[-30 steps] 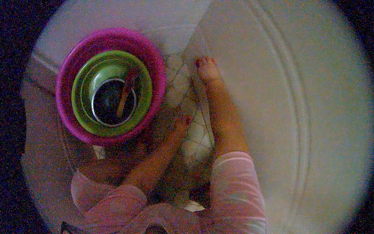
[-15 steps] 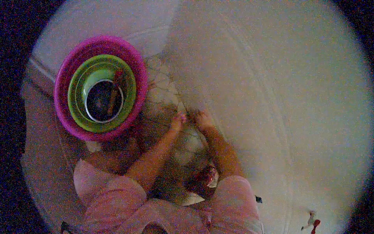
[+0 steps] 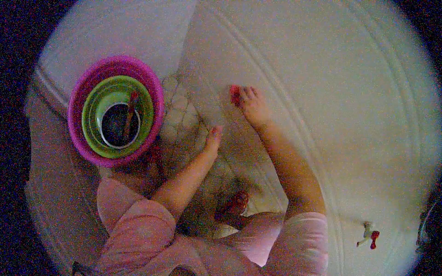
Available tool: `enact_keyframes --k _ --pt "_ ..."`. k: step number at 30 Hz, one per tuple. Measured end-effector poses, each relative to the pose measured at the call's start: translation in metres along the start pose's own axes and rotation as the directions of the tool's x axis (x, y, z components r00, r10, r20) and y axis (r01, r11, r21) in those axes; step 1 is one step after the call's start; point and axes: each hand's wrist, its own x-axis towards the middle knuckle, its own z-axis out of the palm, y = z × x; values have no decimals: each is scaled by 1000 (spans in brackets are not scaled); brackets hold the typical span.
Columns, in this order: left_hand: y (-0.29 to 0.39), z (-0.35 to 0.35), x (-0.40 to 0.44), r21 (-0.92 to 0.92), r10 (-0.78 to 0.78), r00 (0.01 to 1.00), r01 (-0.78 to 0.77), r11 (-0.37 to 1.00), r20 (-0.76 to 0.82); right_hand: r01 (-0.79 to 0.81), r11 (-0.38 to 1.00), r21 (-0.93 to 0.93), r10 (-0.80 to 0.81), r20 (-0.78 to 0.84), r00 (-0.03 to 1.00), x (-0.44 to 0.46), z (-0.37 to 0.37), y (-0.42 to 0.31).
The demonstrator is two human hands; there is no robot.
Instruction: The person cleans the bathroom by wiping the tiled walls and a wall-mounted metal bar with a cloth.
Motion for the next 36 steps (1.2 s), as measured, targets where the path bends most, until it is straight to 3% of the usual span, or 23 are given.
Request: enact_keyframes --k 3,5,8,10,12,14,17,20,23,24,26,27,28,30,33,35,36 --pt "-14 0 16 -93 51 998 -48 995 21 -149 989 3 148 -115 982 32 5 6" --pt "-17 -3 18 -75 -4 1000 2 997 -21 -257 965 58 263 -133 956 36 36 -2" --pt "-18 -9 16 -81 -72 994 66 995 -79 -264 948 175 259 52 964 7 96 -28" --pt "-22 -13 16 -107 -73 994 64 992 -81 -356 810 466 303 187 935 -24 105 -51" --pt "-30 -16 23 -148 -33 998 25 989 -53 -508 641 575 344 376 860 -60 96 -76" --pt "-32 -14 21 -153 -31 998 23 988 -52 -275 842 464 194 215 957 -108 98 -91" --pt "-20 -18 5 -93 -40 999 41 995 15 -235 896 378 152 236 960 -196 171 -110" --pt "13 -19 -8 -98 -29 999 33 995 36 39 942 334 -159 341 927 -179 67 -105" --pt "34 8 -16 44 24 999 -26 999 37 -74 978 196 4 335 942 -178 24 -99" --pt "37 18 -19 121 43 998 -47 991 34 -170 949 265 119 201 972 -176 9 -94" --pt "72 38 -60 254 44 986 -85 963 162 -301 855 423 357 -58 932 -164 -29 -87" --pt "87 47 -78 316 41 974 -111 942 222 -439 615 655 544 50 837 -156 -54 -87" --pt "88 55 -83 278 -7 959 -75 958 284 -509 287 811 668 212 714 -148 -76 -88" --pt "85 71 -90 214 -97 910 9 977 404 -468 -44 883 758 335 560 -146 -95 -86" --pt "125 92 -150 346 -197 891 48 937 408 -435 122 892 844 138 519 -158 -106 -85" --pt "133 98 -176 319 -196 853 37 947 484 -484 277 830 822 56 566 -170 -90 -86" --pt "133 102 -187 306 -198 831 35 951 519 -393 102 914 841 132 524 -174 -95 -89"
